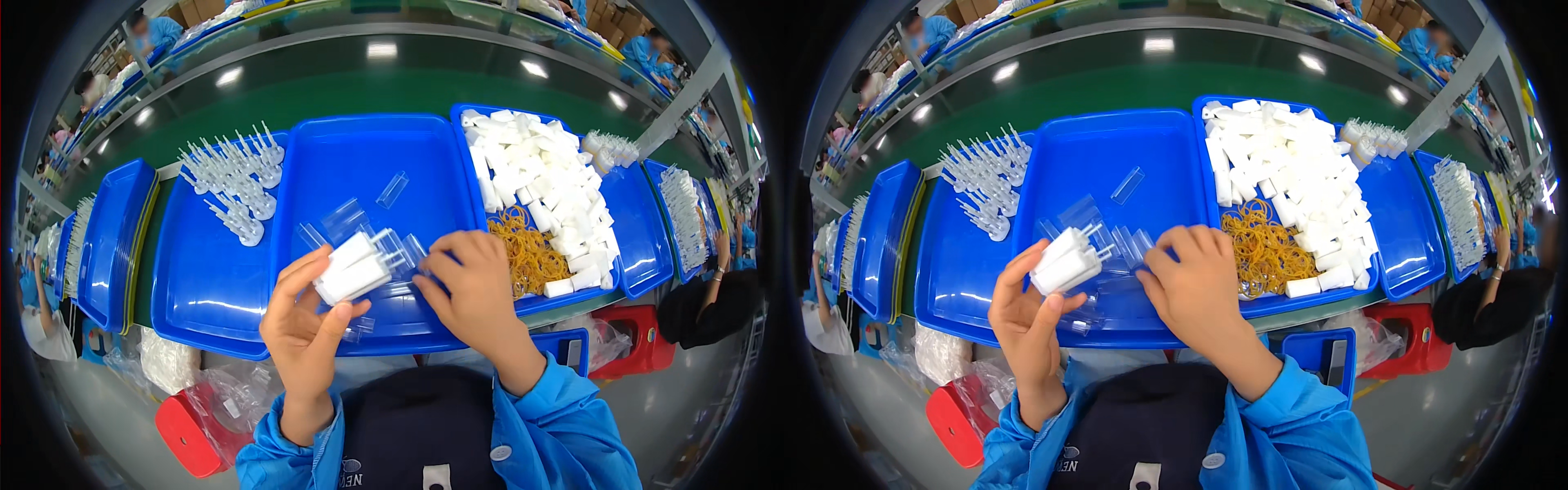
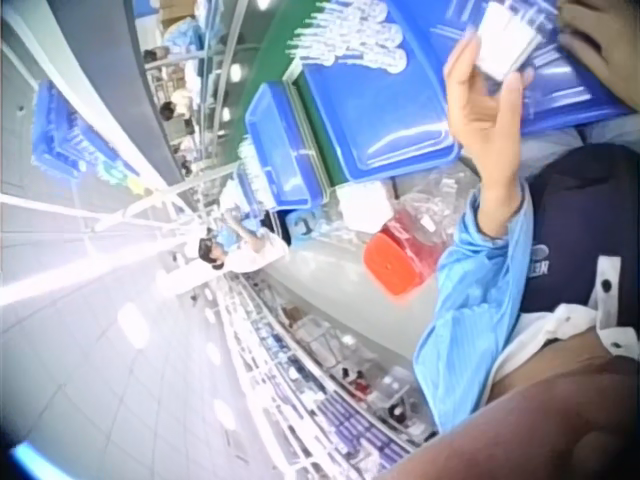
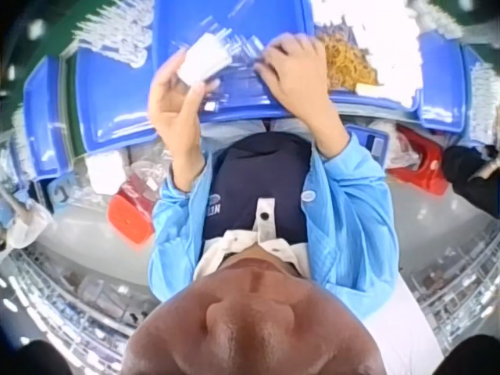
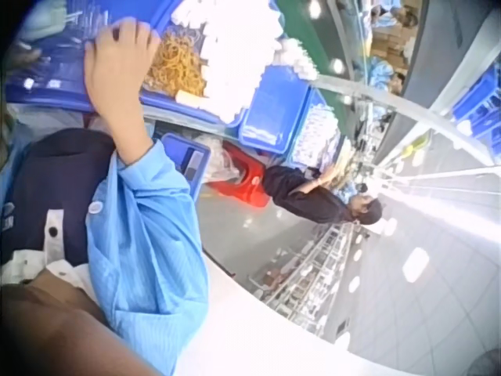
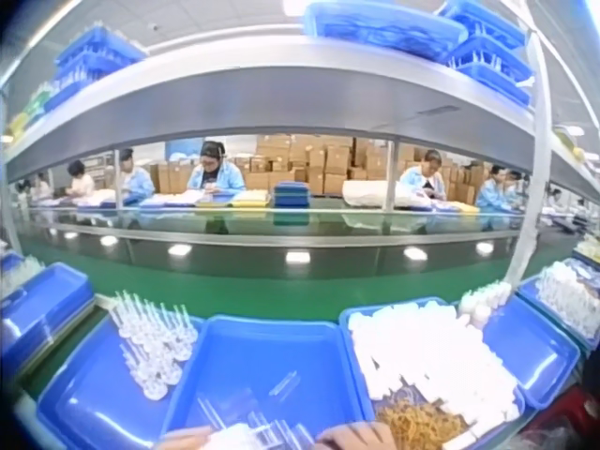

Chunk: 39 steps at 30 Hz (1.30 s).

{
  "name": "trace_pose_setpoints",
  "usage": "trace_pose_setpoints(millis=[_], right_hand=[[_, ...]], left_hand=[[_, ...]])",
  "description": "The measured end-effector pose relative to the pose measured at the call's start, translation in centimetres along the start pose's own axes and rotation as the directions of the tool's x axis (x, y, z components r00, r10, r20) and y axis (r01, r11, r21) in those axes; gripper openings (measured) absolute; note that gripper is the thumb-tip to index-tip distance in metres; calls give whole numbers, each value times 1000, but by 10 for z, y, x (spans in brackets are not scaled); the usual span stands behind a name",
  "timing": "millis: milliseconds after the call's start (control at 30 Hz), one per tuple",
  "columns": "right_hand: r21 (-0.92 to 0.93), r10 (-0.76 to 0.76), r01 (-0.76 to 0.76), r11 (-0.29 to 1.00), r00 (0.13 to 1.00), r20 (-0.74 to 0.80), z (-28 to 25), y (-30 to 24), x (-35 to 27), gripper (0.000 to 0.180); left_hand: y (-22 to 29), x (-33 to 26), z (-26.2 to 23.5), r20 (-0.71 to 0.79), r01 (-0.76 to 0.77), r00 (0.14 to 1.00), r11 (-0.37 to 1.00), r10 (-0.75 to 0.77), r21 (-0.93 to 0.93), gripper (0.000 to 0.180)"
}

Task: The person assembles small white plastic components by inserting them into clear plastic tubes. They pick up a white piece, align it with a tube, and push it in. The person repeats this process multiple times, handling the parts by hand and placing the finished assemblies into a blue tray.

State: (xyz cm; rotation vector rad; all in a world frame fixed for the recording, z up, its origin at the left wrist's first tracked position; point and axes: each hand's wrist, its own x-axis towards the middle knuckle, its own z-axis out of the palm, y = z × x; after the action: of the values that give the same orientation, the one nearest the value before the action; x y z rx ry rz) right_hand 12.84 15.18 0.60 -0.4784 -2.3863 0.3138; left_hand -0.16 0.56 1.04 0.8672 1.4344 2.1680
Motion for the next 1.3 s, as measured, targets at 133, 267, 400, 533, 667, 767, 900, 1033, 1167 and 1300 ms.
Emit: trace_pose_setpoints(millis=[133,267,400,533,667,767,900,1033,1167,1300], right_hand=[[-39,27,-23,999,993,118,8,-1,-5,10],[8,-15,14,1000,991,129,7,1,-6,8],[22,-10,6,1000,980,200,-2,2,-8,8],[58,-13,8,998,996,88,-11,8,-10,12],[601,226,-215,770,972,59,-29,12,-12,17],[924,278,-245,295,947,162,-37,14,-16,20],[978,267,-189,87,950,160,-38,13,-20,19],[928,342,-253,274,927,152,-39,14,-24,11],[873,435,-329,360,887,155,-42,1,-20,11],[880,394,-202,430,919,18,-37,7,-24,10]], left_hand=[[-8,-3,-6,122,115,989,962,-87,-249,29],[-8,-5,-4,153,115,985,964,-79,-239,33],[-8,-4,-3,185,78,982,979,-43,-189,36],[-6,-6,-1,196,50,980,993,-29,-103,40],[-4,-7,-1,197,4,980,1000,2,-28,37],[-4,-8,2,223,-1,975,1000,-5,26,37],[-3,-8,4,249,-30,968,998,13,62,37],[-3,-8,4,253,-56,967,996,36,75,38],[-4,-10,4,230,-29,973,997,13,66,39],[-3,-12,4,202,-15,979,998,3,59,42]])
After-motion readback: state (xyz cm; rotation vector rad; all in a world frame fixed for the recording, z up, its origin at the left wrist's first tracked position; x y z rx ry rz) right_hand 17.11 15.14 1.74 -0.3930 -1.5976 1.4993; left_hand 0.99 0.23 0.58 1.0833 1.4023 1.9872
